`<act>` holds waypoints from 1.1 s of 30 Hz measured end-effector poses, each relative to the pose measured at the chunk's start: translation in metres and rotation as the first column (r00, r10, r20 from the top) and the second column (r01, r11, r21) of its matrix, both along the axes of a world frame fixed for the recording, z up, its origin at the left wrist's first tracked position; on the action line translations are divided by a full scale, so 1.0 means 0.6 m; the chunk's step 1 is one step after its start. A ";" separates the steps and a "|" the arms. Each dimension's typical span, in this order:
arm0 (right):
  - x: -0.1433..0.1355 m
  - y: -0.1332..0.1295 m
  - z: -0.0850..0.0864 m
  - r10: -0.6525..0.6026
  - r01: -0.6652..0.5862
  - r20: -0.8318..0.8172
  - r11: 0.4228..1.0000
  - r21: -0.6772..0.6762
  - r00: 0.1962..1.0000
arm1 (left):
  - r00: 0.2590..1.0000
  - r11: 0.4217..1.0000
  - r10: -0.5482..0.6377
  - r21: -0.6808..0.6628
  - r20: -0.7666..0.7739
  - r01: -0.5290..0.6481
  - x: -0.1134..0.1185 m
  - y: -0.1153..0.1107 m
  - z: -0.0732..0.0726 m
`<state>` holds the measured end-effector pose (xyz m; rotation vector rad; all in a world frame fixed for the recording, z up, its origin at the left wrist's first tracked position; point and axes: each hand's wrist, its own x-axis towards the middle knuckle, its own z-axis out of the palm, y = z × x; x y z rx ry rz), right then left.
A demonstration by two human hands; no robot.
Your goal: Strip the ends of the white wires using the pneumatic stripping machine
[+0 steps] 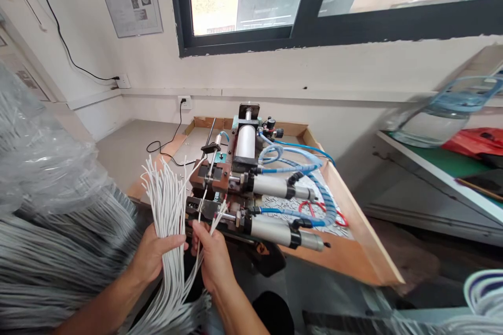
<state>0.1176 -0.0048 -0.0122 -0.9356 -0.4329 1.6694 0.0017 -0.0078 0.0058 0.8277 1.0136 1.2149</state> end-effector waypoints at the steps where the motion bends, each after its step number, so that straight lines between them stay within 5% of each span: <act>1: -0.001 0.000 0.001 0.045 -0.045 -0.004 0.999 0.018 0.999 | 1.000 1.000 -0.022 0.017 0.003 0.022 0.001 -0.001 0.000; 4: -0.005 -0.005 0.000 0.068 -0.071 0.042 0.996 0.059 0.997 | 0.997 0.994 -0.081 0.069 -0.008 0.081 0.002 -0.003 0.000; 8: -0.010 -0.016 -0.007 -0.053 0.045 0.085 0.994 0.100 0.995 | 0.995 0.992 -0.089 0.085 -0.041 0.093 0.001 -0.004 0.002; 15: -0.001 -0.034 -0.016 -0.149 0.145 0.070 0.987 0.066 0.986 | 0.998 1.000 -0.008 -0.011 -0.065 0.007 -0.008 -0.001 -0.008; 33: 0.002 -0.012 -0.015 -0.090 0.093 0.065 0.995 -0.044 0.994 | 0.998 0.997 0.045 -0.062 -0.036 -0.047 -0.011 0.007 -0.010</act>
